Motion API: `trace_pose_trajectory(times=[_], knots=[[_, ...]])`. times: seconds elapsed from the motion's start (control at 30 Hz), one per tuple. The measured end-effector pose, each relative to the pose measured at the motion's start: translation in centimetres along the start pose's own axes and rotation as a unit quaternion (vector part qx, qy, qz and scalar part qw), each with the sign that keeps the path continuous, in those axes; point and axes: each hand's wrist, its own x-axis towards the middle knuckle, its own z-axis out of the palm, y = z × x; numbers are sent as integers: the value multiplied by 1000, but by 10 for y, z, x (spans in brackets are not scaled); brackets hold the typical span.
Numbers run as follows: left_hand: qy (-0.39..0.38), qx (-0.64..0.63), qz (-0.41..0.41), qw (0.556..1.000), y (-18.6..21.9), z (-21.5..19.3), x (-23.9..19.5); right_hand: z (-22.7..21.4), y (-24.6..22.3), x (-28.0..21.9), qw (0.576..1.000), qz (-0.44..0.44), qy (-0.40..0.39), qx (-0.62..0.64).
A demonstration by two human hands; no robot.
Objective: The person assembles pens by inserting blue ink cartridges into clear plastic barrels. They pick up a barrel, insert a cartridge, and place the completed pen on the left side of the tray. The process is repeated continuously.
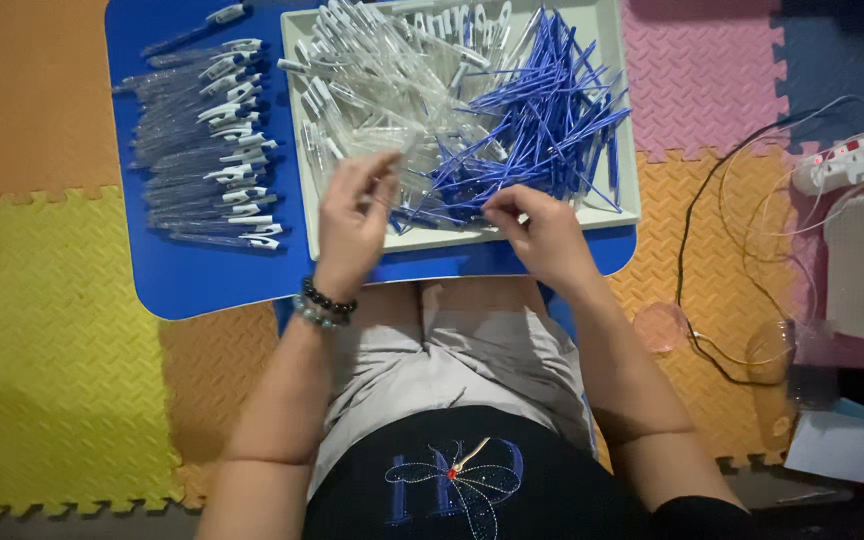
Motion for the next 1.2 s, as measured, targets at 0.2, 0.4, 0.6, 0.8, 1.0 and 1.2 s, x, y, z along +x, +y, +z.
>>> trace_pose_trajectory(times=[0.2, 0.4, 0.6, 0.8, 1.0, 1.2], knots=[[-34, -85, 16, 996, 5, 26, -23, -21, -28, 11, 990, -52, 105, 76], [-24, -102, 49, 993, 15, 32, -23, -22, -41, 25, 962, -198, 185, -45], [-26, -92, 63, 993, 10, 34, -20, -25, -48, 24, 965, -198, 157, -64], [-35, -63, 65, 995, 18, 32, -16, -27, -49, 26, 962, -216, 137, -94], [-47, -69, 58, 995, 21, 38, -12, -33, -61, 27, 972, -191, 124, -55], [-21, -95, 28, 995, 10, 41, -14, -88, 1, 18, 965, -122, 220, -75]])
